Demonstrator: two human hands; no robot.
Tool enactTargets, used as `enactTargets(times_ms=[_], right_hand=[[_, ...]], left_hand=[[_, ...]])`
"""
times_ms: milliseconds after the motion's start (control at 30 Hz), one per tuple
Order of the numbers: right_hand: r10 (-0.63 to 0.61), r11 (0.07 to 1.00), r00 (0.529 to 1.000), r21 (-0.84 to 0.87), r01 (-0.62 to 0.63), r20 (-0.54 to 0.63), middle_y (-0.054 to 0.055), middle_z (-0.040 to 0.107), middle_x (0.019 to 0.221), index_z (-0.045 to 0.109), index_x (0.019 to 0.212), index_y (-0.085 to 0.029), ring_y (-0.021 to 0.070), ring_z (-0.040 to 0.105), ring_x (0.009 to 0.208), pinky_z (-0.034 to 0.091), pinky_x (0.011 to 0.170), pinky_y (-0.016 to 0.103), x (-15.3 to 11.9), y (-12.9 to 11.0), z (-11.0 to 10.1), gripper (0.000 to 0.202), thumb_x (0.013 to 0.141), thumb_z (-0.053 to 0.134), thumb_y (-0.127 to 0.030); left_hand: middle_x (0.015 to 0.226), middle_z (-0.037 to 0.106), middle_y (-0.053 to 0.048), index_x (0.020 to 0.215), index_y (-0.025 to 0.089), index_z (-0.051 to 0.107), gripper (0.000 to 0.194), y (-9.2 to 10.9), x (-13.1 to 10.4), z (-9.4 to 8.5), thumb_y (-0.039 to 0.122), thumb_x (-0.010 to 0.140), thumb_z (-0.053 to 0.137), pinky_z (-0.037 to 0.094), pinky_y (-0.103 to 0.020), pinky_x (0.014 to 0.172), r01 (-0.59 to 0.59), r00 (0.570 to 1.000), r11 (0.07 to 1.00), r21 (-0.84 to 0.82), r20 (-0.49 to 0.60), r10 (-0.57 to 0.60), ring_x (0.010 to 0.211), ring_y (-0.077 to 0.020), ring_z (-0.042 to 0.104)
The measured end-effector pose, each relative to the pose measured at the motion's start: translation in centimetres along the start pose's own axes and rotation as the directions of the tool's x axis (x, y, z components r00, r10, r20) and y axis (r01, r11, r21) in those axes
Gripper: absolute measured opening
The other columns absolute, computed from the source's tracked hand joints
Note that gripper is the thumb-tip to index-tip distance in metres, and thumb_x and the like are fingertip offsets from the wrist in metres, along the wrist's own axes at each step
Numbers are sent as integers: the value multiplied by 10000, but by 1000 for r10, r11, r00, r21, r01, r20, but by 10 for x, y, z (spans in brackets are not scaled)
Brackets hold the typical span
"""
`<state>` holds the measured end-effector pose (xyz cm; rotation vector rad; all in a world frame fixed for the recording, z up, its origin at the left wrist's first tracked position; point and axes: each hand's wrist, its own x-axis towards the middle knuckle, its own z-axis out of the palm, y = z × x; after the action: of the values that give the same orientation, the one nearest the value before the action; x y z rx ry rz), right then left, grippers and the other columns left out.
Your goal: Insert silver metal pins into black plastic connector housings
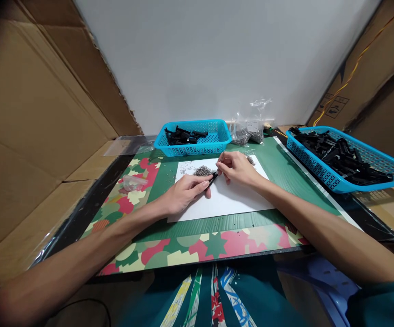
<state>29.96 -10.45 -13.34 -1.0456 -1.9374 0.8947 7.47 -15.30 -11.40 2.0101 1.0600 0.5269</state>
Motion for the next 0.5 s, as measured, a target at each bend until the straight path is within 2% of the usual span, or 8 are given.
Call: enactTargets(times_ms=[67, 133, 233, 333, 400, 500], right_hand=[[34, 998, 998, 56, -31, -61, 5, 678, 647, 558, 780, -206, 121, 586, 432, 468, 531, 302, 1, -1, 1, 197, 953, 581, -296], [42, 989, 990, 145, -23, -134, 16, 678, 692, 549, 778, -209, 120, 584, 443, 471, 498, 298, 2, -3, -1, 222, 962, 578, -328], [73, 951, 972, 310, 0, -225, 27, 658, 711, 531, 774, -224, 132, 571, 487, 493, 472, 302, 5, -6, -10, 220, 964, 545, -332], [110, 924, 962, 383, -6, -250, 2, 567, 618, 510, 747, -234, 132, 486, 495, 461, 467, 291, 8, -9, -21, 180, 925, 487, -249], [93, 954, 972, 298, -25, -215, -17, 492, 588, 537, 732, -222, 123, 413, 502, 383, 469, 274, 9, -8, -25, 175, 899, 484, -218], [36, 998, 995, -40, -40, -89, -16, 494, 615, 652, 765, -178, 119, 403, 552, 295, 524, 280, 9, -4, -21, 136, 871, 572, -209]], left_hand=[[917, 745, -75, 881, 165, 792, 472, 0, 0, 2, 461, 1048, 465, 369, -280, 602, 10, 1000, 1000, 6, -22, -10, 611, -146, 502], [914, 757, -66, 1102, 171, 796, 413, -3, -1, 4, 443, 1044, 492, 384, -276, 598, 15, 999, 1000, -15, -46, -16, 632, -153, 526], [918, 741, -49, 1443, 171, 629, 486, -10, -2, 7, 435, 1048, 524, 398, -260, 570, -25, 994, 984, -174, -112, 5, 612, -131, 514], [988, 704, -38, 1531, 208, 504, 560, -15, -3, 7, 461, 1037, 579, 400, -234, 514, -103, 971, 923, -370, -240, 12, 545, -80, 460], [984, 685, -30, 1530, 217, 473, 581, -16, -1, 4, 470, 1024, 610, 378, -217, 469, -160, 945, 887, -434, -328, 10, 500, -52, 420], [944, 662, -22, 1479, 192, 498, 564, -15, 2, 2, 466, 1007, 639, 337, -202, 428, -231, 906, 855, -465, -422, 15, 469, -34, 402]])
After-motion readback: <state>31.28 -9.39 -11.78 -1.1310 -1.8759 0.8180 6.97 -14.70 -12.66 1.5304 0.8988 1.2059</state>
